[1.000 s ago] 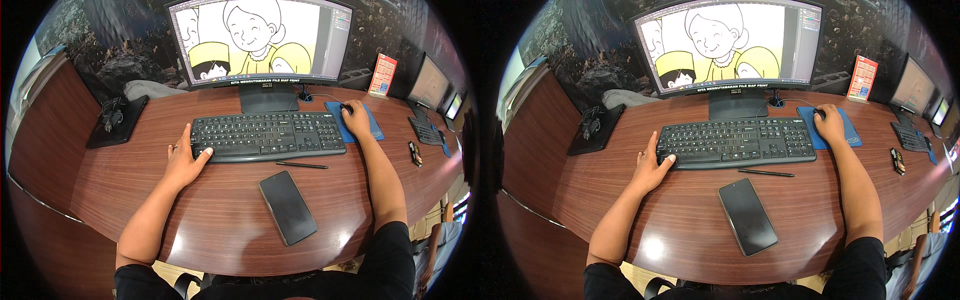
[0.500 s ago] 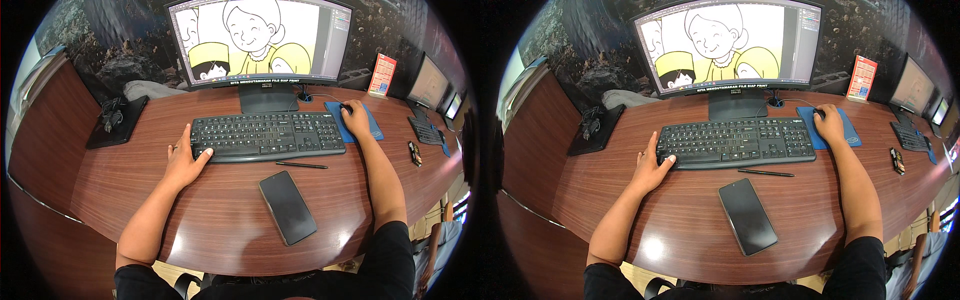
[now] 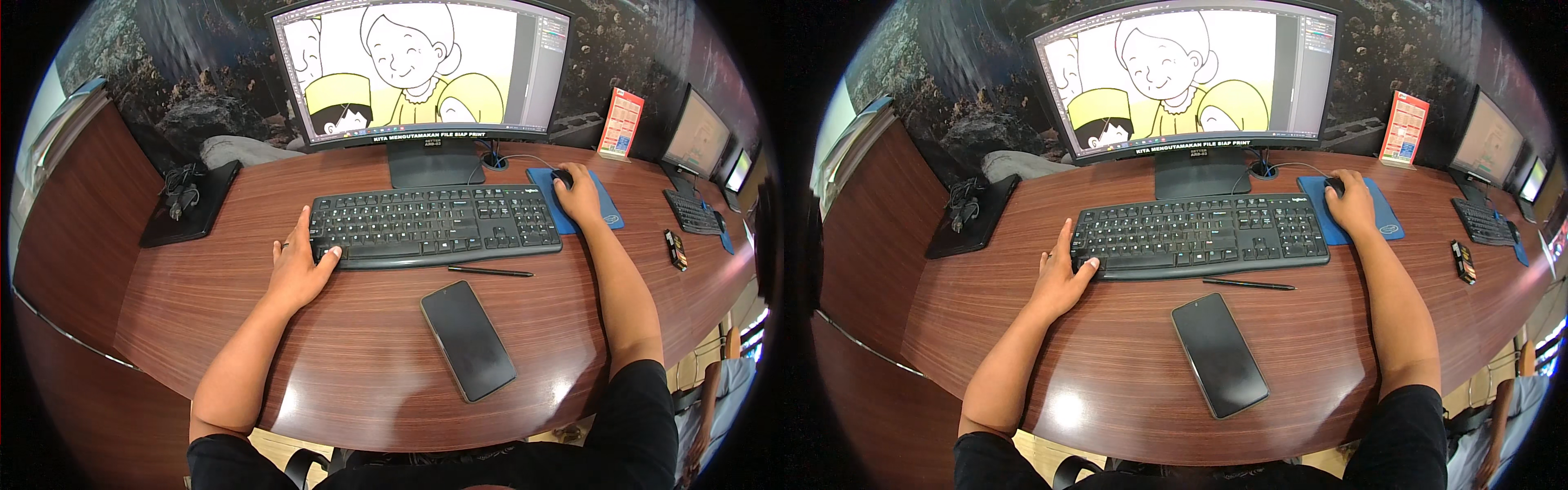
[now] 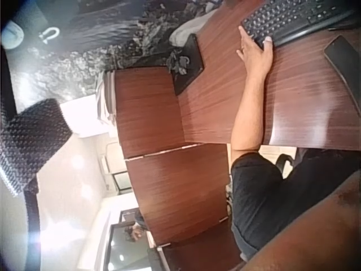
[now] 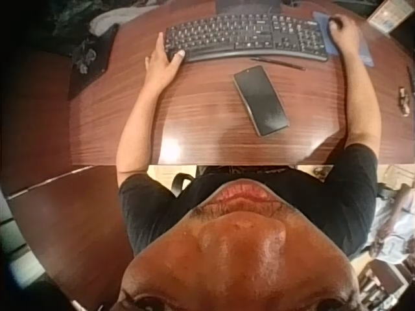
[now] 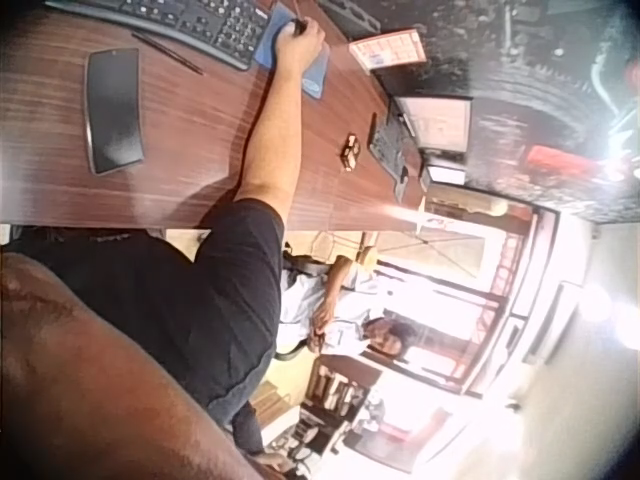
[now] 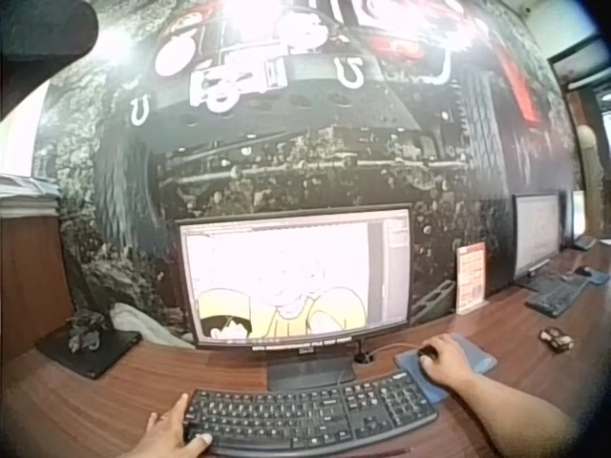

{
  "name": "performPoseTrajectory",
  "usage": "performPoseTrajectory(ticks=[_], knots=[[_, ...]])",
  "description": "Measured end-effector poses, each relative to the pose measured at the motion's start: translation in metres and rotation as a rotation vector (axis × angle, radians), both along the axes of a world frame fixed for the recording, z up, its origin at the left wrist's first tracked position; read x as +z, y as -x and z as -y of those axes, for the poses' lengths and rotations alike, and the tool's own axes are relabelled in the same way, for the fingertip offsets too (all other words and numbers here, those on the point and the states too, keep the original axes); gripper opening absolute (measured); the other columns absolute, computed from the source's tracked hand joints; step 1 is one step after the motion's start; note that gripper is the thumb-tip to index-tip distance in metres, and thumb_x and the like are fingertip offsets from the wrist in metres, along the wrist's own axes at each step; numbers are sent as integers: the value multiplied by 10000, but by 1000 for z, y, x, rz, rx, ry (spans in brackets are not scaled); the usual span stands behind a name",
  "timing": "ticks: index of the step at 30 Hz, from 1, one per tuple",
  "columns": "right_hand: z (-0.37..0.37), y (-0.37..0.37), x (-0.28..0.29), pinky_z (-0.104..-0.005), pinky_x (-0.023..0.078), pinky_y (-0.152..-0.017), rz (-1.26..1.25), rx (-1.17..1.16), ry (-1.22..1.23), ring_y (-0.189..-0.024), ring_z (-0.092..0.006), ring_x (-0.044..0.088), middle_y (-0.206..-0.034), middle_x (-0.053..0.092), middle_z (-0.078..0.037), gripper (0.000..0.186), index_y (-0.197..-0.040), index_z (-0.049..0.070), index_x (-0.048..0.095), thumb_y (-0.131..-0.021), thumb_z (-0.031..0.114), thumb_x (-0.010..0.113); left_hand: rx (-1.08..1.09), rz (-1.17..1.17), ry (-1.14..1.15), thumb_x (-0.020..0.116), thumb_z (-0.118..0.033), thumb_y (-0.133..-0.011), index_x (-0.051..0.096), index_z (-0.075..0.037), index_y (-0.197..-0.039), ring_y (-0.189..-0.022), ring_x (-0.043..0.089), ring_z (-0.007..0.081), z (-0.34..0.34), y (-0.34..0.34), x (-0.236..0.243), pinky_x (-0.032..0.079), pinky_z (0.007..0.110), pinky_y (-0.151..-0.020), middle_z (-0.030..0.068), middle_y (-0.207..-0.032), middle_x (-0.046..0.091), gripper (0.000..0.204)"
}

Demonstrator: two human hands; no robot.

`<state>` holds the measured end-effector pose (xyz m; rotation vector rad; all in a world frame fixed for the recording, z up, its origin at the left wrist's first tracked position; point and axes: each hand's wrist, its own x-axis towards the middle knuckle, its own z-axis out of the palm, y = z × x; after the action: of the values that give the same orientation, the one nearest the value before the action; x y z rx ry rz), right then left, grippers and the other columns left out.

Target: Use a computer to browse files and edit a graphic illustration.

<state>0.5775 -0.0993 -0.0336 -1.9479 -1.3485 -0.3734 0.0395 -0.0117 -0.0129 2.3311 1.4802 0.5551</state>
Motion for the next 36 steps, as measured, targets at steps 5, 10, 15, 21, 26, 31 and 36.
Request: performPoseTrajectory(ticks=[5, 10, 15, 21, 26, 31, 36], knots=[[1, -5, 0, -449, 494, -1010, -15, 1, 46, -1165, -379, 624, -1241, 656, -155, 307, -1159, 68, 707, -869, 167, 706, 7, -10, 22, 665, -392, -951, 89, -85, -1651, -1513, 344, 387, 2, -5, 8, 97, 611, -1242, 239, -1613, 384, 957], [0, -5, -2, -445, 496, -1004, -1, -5, 33, -1163, -375, 626, -1227, 662, -147, 292, -1141, 65, 713, -870, 173, 705, 14, -12, 30, 641, -397, -968, 86, -84, -1652, -1518, 332, 394, 3, -4, 5, 95, 602, -1246, 231, -1632, 356, 935], [0, -7, -2, -446, 497, -1000, 6, -8, 49, -1159, -369, 630, -1222, 663, -148, 283, -1129, 60, 715, -870, 173, 701, 4, 3, -9, 556, -490, -989, 114, -21, -1638, -1494, 363, 408, 2, -4, 2, 101, 638, -1232, 299, -1557, 423, 915], [1, -3, 1, -442, 506, -979, 4, 5, 40, -1130, -373, 641, -1202, 670, -154, 268, -1105, 47, 720, -868, 169, 696, -7, -7, -13, 562, -499, -989, 105, -13, -1637, -1501, 351, 406, 2, -2, 2, 94, 636, -1234, 297, -1567, 410, 930], [1, -5, 0, -442, 509, -972, 11, 13, 27, -1116, -375, 646, -1186, 674, -157, 259, -1088, 44, 725, -865, 171, 693, -10, -17, -10, 567, -499, -987, 103, -10, -1636, -1508, 340, 403, 2, -3, 2, 94, 638, -1234, 289, -1576, 403, 935], [1, -4, 0, -439, 509, -975, 14, 5, 31, -1114, -370, 647, -1181, 674, -156, 264, -1091, 39, 724, -866, 173, 691, -7, -28, 2, 565, -452, -1003, 92, -50, -1648, -1509, 330, 434, 3, -3, 3, 102, 609, -1241, 258, -1619, 364, 895], [0, -6, -1, -439, 509, -975, 17, 13, 33, -1113, -366, 649, -1183, 673, -157, 272, -1102, 42, 722, -867, 175, 693, -13, -28, -7, 566, -496, -987, 105, -11, -1636, -1509, 338, 404, 2, -3, 3, 93, 636, -1235, 291, -1573, 405, 932]])
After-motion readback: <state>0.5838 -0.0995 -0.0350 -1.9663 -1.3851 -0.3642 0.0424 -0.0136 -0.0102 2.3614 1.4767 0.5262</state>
